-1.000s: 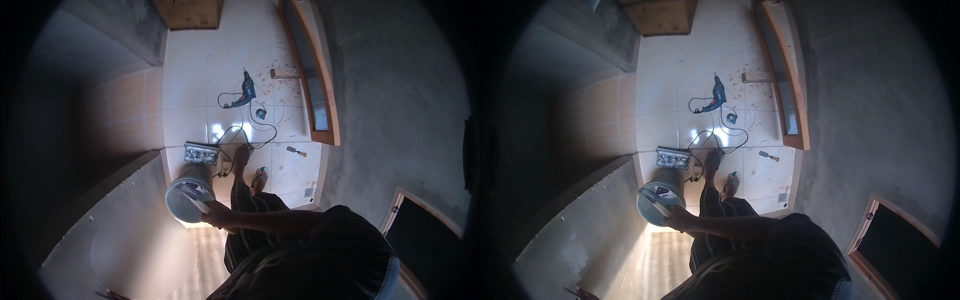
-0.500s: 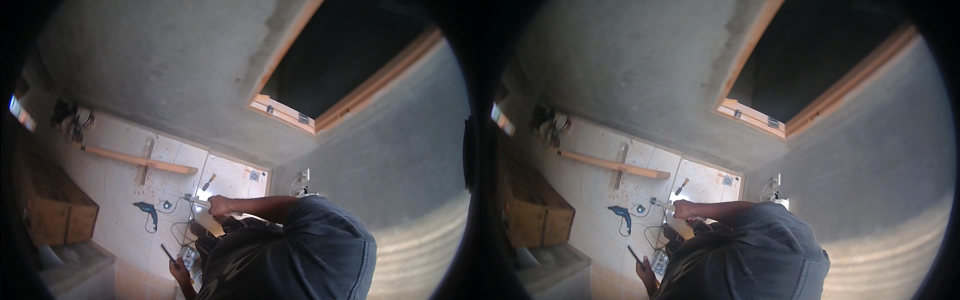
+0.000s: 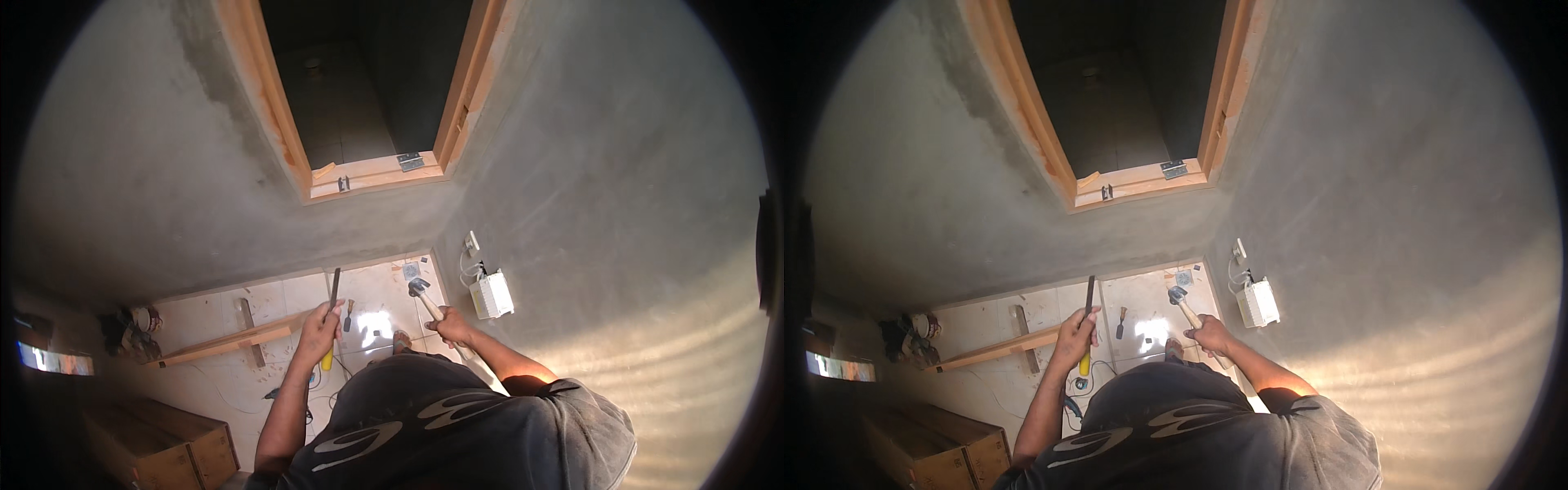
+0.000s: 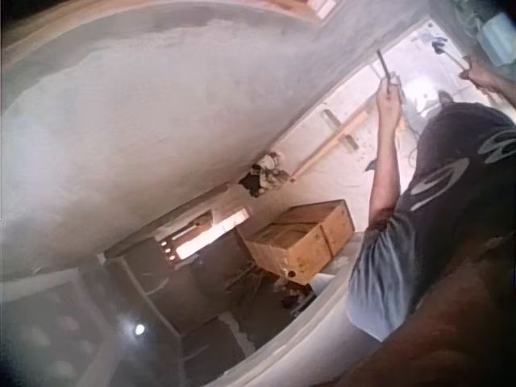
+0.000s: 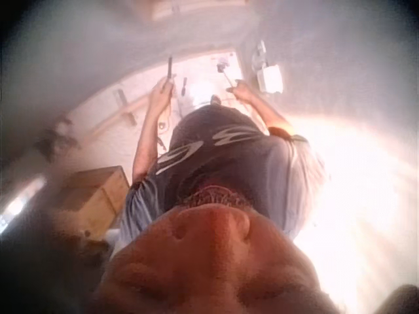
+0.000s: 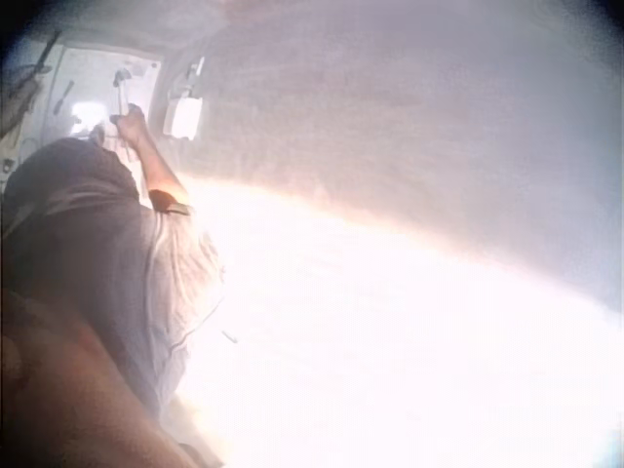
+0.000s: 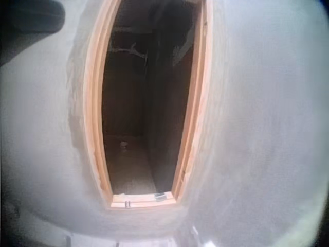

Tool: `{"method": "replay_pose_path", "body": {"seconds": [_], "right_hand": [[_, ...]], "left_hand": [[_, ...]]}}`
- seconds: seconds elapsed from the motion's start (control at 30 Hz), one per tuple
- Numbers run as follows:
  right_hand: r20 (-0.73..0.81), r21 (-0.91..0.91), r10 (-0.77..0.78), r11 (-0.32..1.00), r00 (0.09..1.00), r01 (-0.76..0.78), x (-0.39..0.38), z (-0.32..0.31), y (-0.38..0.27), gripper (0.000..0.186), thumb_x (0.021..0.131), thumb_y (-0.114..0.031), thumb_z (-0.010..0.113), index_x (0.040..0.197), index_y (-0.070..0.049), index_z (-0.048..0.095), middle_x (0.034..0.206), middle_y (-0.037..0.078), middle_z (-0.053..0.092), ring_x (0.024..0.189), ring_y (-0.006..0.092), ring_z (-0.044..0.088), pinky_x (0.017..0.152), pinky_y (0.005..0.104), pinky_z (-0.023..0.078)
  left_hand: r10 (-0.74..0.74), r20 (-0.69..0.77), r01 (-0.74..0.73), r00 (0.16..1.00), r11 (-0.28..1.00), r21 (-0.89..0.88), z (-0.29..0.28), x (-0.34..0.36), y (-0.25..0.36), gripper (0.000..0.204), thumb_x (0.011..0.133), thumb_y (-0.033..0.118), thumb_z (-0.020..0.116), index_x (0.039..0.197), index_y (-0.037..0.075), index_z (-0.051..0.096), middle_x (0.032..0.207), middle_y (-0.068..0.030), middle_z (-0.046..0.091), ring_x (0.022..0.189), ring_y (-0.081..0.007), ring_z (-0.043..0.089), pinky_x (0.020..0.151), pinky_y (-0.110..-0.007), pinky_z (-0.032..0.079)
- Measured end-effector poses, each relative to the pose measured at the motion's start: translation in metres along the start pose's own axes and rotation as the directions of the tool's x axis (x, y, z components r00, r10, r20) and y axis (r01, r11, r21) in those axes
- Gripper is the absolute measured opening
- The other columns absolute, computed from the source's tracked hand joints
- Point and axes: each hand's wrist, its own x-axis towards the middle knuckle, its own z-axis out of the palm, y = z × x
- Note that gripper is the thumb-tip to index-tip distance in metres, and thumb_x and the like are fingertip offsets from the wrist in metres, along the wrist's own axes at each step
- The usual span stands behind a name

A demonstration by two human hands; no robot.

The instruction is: The person uses a chisel and hammer to carve a recess into a wooden door frame. They repeatedly position the chisel and strike it to remove wood, then test the fit of a metal hinge in the carved area.

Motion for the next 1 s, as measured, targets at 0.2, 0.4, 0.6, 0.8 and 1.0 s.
{"method": "replay_pose_path", "body": {"seconds": [0.2,0.4,0.6,0.8,1.0], "right_hand": [[-0.106,-0.006,-0.066,0.998,0.992,0.066,-0.018,-0.058,-0.008,0.031,0.094,-0.021,0.076,0.111,0.001,0.063,0.059,0.004,0.055,0.040,0.0146,0.050,0.038,0.0323,0.042],[-0.263,-0.017,-0.213,0.976,0.941,0.216,-0.042,-0.087,-0.003,0.034,0.094,-0.025,0.076,0.117,-0.004,0.064,0.061,0.003,0.057,0.045,0.0149,0.053,0.046,0.0333,0.045],[-0.444,-0.036,-0.344,0.929,0.827,0.367,-0.060,-0.095,-0.005,0.029,0.093,-0.024,0.077,0.114,-0.005,0.069,0.069,0.001,0.059,0.055,0.0091,0.051,0.052,0.0289,0.043],[-0.428,0.179,-0.093,0.966,0.899,0.185,-0.078,-0.099,-0.028,0.035,0.093,-0.024,0.077,0.119,-0.003,0.068,0.100,0.015,0.073,0.090,0.0236,0.067,0.087,0.0378,0.052],[-0.544,0.147,-0.163,0.947,0.823,0.285,-0.047,-0.074,-0.029,0.027,0.094,-0.020,0.076,0.112,-0.003,0.065,0.072,0.002,0.057,0.058,0.0123,0.052,0.055,0.0309,0.043]], "left_hand": [[0.028,0.180,0.000,0.983,0.988,-0.153,0.089,0.123,0.093,0.046,0.109,0.033,0.053,0.145,0.004,0.051,0.074,-0.0024,0.054,0.059,-0.0122,0.058,0.056,-0.031,0.055],[0.060,0.318,0.034,0.946,0.959,-0.283,0.149,0.216,0.158,0.037,0.109,0.031,0.054,0.133,0.003,0.056,0.082,-0.0025,0.057,0.061,-0.0106,0.057,0.058,-0.030,0.057],[0.072,0.366,0.032,0.928,0.962,-0.271,0.164,0.263,0.180,0.036,0.109,0.035,0.053,0.129,0.004,0.058,0.080,-0.0004,0.058,0.060,-0.0087,0.051,0.056,-0.027,0.049],[0.010,0.362,0.007,0.932,0.999,-0.045,0.154,0.304,0.197,0.036,0.110,0.037,0.050,0.123,0.005,0.062,0.071,0.0020,0.054,0.059,-0.0074,0.049,0.056,-0.024,0.047],[-0.007,0.458,-0.084,0.889,0.980,0.179,0.130,0.343,0.231,0.029,0.111,0.030,0.050,0.121,0.005,0.062,0.072,0.0023,0.054,0.057,-0.0058,0.045,0.052,-0.023,0.042]]}}
